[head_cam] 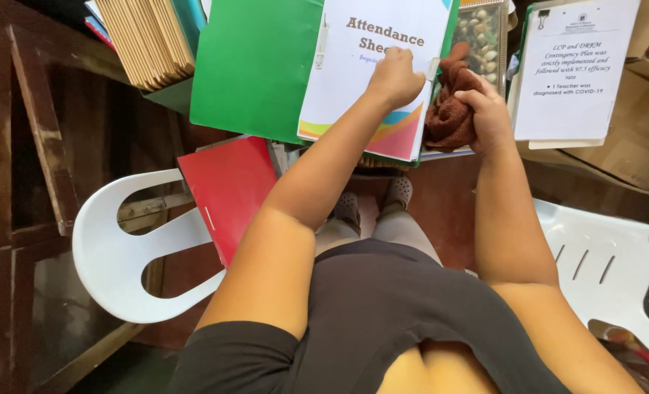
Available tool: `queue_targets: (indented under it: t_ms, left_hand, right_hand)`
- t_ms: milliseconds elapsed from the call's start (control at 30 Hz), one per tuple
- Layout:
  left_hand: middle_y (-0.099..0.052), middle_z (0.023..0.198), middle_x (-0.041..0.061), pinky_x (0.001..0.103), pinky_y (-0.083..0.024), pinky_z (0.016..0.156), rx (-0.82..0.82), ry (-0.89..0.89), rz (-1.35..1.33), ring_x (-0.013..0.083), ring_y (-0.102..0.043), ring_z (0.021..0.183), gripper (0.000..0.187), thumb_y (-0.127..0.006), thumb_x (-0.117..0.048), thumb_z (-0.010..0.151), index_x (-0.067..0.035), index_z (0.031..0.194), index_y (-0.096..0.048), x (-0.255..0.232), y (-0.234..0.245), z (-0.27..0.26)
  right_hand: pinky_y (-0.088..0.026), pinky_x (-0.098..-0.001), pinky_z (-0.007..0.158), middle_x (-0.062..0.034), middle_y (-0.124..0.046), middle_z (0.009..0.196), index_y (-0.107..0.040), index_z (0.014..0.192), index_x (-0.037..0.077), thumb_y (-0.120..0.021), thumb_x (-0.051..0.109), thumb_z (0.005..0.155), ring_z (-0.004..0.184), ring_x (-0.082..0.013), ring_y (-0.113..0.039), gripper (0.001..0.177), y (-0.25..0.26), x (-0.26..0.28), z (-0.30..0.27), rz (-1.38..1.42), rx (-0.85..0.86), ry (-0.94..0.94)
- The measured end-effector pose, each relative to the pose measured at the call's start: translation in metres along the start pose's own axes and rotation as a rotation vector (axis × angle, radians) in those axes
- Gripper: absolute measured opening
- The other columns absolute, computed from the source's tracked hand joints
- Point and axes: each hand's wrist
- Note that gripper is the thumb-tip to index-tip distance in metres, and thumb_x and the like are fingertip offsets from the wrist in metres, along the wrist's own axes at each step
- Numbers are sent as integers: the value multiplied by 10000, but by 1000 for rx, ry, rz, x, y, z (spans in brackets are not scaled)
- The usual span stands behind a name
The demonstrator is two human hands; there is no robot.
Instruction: Cleaning and dusting various document folders and papers using a cloth.
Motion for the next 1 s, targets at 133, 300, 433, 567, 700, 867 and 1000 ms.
queue_targets:
  t_ms: [133, 300, 433, 567, 700, 867, 1000]
  left_hand:
    - [-637, 1161, 100, 401, -515, 982, -116, -101, -40, 317, -598, 1082, 357, -462, 53, 791, -13, 1081, -659, 18, 9, -33]
    - [-640, 938, 52, 334, -478, 810, -317, -35, 294, 200, -556, 873, 318, -494, 82, 822, -77, 1001, -703, 40, 43, -55]
    - [-623, 1010, 62, 408, -442, 830, -500, -20, 343, 280, -544, 932, 264, -559, -19, 785, -124, 994, -681, 79, 49, -60]
    - [-635, 1150, 52, 437, -441, 909, -507, 72, 260, 291, -553, 1027, 354, -607, -99, 765, -143, 1115, -639, 109, 59, -55]
    - [-659, 1157, 31, 418, -489, 925, -542, 82, 140, 284, -582, 1042, 414, -628, -88, 763, -182, 1166, -643, 130, 76, -43]
    - [-654, 1158, 46, 422, -482, 953, -512, 80, 114, 301, -564, 1049, 433, -653, -120, 755, -192, 1182, -665, 143, 89, -29]
    - [-640, 1165, 37, 449, -491, 910, -498, 42, 159, 313, -562, 1050, 430, -665, -163, 773, -248, 1194, -657, 146, 83, -7]
  right_hand:
    - [-648, -163, 779, -68, -741, 1126, -654, 1296, 101, -522, -30, 824, 898, -114, -723, 507, -26, 44, -26, -173, -103, 144]
    - [-437, -404, 1137, -277, -557, 1414, -453, 1467, -51, -503, 85, 1087, 1302, -349, -551, 407, -50, 67, -27, -391, 214, 704]
    - [-483, -514, 979, -205, -455, 1261, -381, 1557, 50, -548, 209, 1133, 1144, -370, -544, 482, -92, 32, 1, -863, 21, 820]
    - [-323, -592, 999, -276, -363, 1446, -310, 1597, 38, -646, 354, 1000, 1250, -460, -377, 755, -123, 8, 20, -1361, 25, 561]
    - [-175, -628, 1091, -295, -284, 1569, -436, 1595, 138, -725, 297, 916, 1411, -487, -267, 755, -141, -6, 32, -1420, 21, 711]
    - [-150, -601, 1095, -233, -367, 1567, -555, 1509, 109, -720, 215, 888, 1427, -425, -247, 652, -161, -7, 46, -1389, 64, 868]
    - [-345, -505, 963, -127, -523, 1469, -672, 1382, 128, -736, 200, 839, 1238, -356, -437, 551, -172, -3, 80, -1410, 123, 1005]
Point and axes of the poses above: each hand's wrist, its own z-axis towards the middle knuckle, its own y-axis out of the back of the hand, x = y × z
